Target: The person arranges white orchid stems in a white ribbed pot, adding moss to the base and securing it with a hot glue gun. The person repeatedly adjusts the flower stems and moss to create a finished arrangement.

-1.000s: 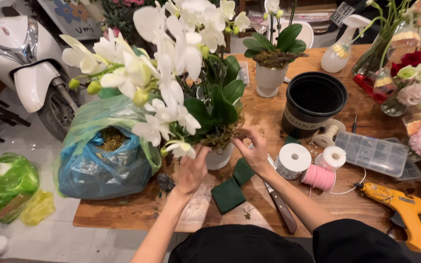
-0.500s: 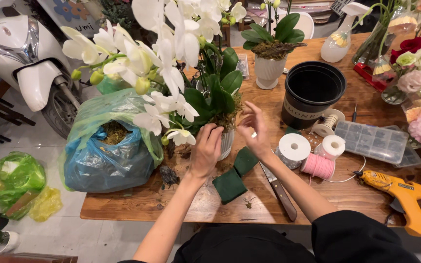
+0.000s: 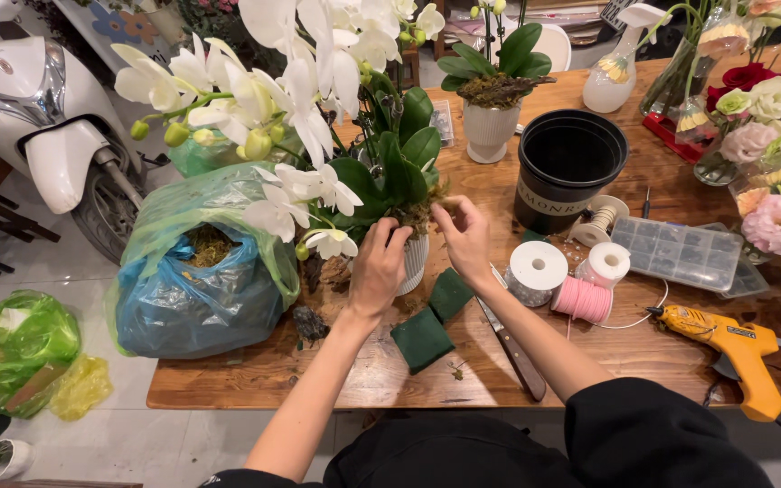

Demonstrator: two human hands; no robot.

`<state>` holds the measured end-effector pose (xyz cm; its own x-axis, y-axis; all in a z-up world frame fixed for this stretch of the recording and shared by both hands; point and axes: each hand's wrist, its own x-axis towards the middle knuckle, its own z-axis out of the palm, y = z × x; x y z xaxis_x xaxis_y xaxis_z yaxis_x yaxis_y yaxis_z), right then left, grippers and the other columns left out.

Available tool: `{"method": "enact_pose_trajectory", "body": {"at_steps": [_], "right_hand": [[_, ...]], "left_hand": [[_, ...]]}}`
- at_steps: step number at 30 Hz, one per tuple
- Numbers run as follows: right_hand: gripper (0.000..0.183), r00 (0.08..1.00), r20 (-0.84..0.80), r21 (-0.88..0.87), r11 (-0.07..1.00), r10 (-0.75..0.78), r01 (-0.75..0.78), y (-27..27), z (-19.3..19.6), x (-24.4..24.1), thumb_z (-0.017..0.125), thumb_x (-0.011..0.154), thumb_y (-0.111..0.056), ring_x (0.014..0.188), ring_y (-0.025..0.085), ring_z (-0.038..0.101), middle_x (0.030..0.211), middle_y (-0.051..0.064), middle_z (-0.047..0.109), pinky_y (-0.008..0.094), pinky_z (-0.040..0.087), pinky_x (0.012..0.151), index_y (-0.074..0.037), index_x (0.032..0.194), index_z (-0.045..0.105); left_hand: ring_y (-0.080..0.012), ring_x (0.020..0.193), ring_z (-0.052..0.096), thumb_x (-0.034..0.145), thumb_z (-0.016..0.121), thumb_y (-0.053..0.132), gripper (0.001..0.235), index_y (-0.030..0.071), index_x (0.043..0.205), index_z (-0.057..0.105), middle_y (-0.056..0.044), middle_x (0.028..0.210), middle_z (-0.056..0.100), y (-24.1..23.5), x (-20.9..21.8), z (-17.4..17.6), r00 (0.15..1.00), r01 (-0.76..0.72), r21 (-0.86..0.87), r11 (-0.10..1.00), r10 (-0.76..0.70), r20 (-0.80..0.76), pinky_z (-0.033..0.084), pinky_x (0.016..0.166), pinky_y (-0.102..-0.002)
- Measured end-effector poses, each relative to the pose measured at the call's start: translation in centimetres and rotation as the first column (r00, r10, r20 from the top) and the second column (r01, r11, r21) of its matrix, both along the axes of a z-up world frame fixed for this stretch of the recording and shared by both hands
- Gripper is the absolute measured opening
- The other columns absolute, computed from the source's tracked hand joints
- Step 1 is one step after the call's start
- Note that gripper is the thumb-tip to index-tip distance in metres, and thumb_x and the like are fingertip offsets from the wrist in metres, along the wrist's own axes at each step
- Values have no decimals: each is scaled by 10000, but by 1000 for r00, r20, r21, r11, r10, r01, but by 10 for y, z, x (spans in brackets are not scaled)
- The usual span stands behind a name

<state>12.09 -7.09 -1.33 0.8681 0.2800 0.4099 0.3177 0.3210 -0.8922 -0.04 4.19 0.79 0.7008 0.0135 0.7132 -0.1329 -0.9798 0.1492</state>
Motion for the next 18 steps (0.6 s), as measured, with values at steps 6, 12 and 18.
{"method": "enact_pose_trajectory", "body": {"at_steps": [6, 12, 18], "right_hand": [[235, 984, -150, 93, 992, 93, -79, -1, -10, -8, 654, 953, -49, 700, 172, 684, 820, 127, 687, 271, 584, 651, 8, 1176, 610], [240, 980, -164, -14, 993, 114, -118, -2, -10, -14, 663, 916, -57, 691, 187, 684, 815, 120, 691, 289, 590, 633, -7, 1150, 676], [196, 999, -42, -153, 988, 15, -22, -3, -3, -10, 763, 874, -126, 829, 104, 668, 882, 38, 720, 288, 600, 672, -92, 1066, 744]], "left_hand": [[-199, 873, 674, 975, 608, 80, 102, 90, 1075, 620, -33, 980, 528, 1, 11, 5, 996, -83, 151, 985, 85, -9, 602, 732, -299], [-204, 804, 650, 935, 637, 23, 78, 74, 987, 609, -45, 968, 510, 11, 15, 8, 1000, -28, 192, 981, 29, -3, 548, 718, -306], [-210, 789, 561, 942, 633, 69, 101, 99, 1031, 595, -97, 1051, 531, 3, 18, 21, 993, 69, 459, 886, -105, 53, 437, 658, -344]]}}
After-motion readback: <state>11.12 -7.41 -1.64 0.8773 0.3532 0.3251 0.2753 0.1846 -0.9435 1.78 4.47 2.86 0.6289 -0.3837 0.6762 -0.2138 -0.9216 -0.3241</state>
